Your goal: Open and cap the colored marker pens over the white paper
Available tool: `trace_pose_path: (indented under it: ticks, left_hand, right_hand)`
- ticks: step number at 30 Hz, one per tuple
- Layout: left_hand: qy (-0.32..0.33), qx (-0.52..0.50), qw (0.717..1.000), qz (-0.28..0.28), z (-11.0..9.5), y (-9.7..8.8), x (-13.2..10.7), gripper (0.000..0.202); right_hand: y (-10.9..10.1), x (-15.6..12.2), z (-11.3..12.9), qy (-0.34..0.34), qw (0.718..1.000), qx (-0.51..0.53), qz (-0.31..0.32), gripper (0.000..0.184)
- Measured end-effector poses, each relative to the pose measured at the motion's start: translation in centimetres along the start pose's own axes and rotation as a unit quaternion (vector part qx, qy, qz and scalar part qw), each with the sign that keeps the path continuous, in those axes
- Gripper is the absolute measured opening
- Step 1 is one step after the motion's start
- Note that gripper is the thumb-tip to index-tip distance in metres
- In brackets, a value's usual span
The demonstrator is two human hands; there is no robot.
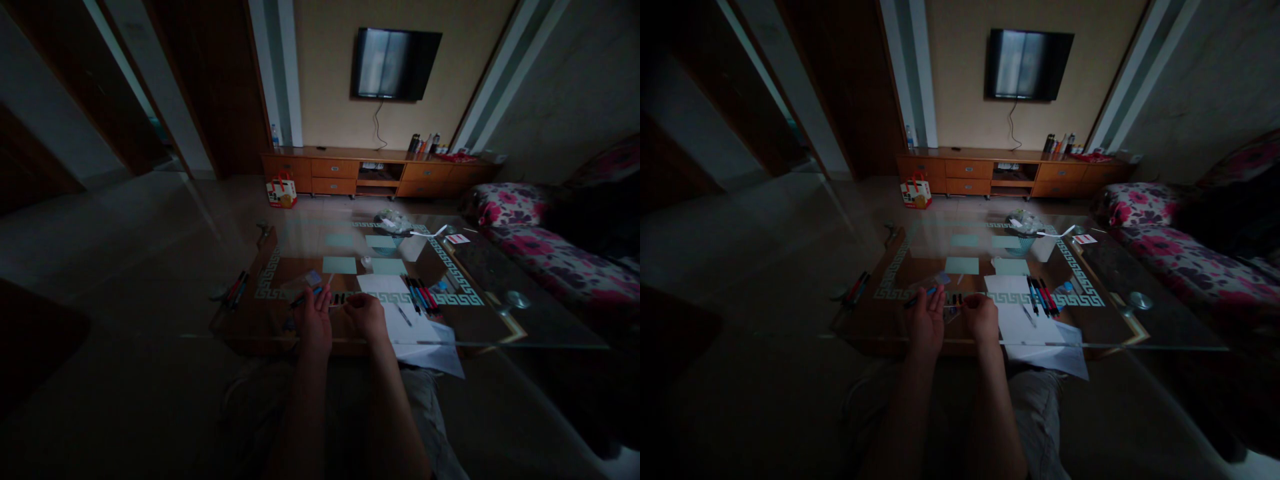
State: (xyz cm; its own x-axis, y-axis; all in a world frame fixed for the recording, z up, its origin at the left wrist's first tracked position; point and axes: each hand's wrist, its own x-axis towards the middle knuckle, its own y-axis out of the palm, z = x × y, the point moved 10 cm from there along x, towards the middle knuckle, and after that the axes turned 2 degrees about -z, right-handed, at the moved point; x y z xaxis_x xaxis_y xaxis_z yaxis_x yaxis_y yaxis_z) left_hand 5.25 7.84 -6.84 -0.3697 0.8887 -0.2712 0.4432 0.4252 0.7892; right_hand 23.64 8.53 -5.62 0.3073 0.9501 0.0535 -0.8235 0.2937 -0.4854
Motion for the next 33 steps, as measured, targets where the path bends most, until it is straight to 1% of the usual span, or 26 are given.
trace_pose_path:
  ticks: [5,10,13,15,17,19,20,23,25,27,29,32,33]
  left_hand:
    - [0.000,0.005,1.000,-0.001,0.1,-0.1,0.0,0.014]
    - [-0.001,0.006,1.000,0.006,0.1,0.0,0.0,0.017]
    - [-0.002,0.006,1.000,0.004,0.1,-0.1,0.1,0.018]
    - [-0.003,0.007,1.000,0.006,0.2,-0.2,0.2,0.019]
    - [-0.005,0.011,1.000,0.007,0.3,-0.2,0.2,0.020]
    - [-0.002,0.017,1.000,0.013,0.4,0.0,0.2,0.023]
    - [0.002,0.021,1.000,0.021,0.5,0.2,0.2,0.025]
    - [0.013,0.042,0.997,0.058,0.5,1.1,-0.2,0.029]
    - [0.023,0.061,0.994,0.085,0.5,1.8,-0.5,0.030]
    - [0.040,0.088,0.990,0.106,0.4,2.4,-0.8,0.028]
    - [0.062,0.136,0.980,0.129,0.1,3.0,-1.3,0.026]
    - [0.092,0.222,0.954,0.178,0.1,4.4,-2.6,0.023]
    - [0.098,0.234,0.948,0.194,0.1,4.9,-3.1,0.025]
  right_hand:
    - [-0.5,0.1,-0.1,-0.013,0.999,-0.013,-0.030,0.024]
    - [-0.8,-0.1,-0.1,-0.023,0.998,0.009,-0.052,0.021]
    - [-1.3,-0.3,0.4,-0.030,0.997,0.024,-0.065,0.018]
    - [-2.0,-0.3,0.9,-0.036,0.994,0.040,-0.094,0.017]
    - [-3.1,-0.3,1.3,-0.035,0.985,0.097,-0.139,0.019]
    - [-3.6,-0.2,1.4,-0.021,0.963,0.215,-0.161,0.023]
    - [-3.4,-0.1,1.4,-0.010,0.945,0.289,-0.154,0.024]
    - [-1.8,0.1,1.8,0.039,0.866,0.490,-0.090,0.023]
    - [-0.4,0.0,2.3,0.081,0.818,0.568,-0.034,0.022]
    - [0.7,-0.3,2.5,0.120,0.785,0.608,0.010,0.019]
    - [1.6,-0.5,2.3,0.152,0.768,0.621,0.040,0.015]
    - [2.5,-0.6,2.0,0.181,0.761,0.619,0.067,0.013]
    - [2.6,-0.6,1.9,0.185,0.760,0.619,0.071,0.013]
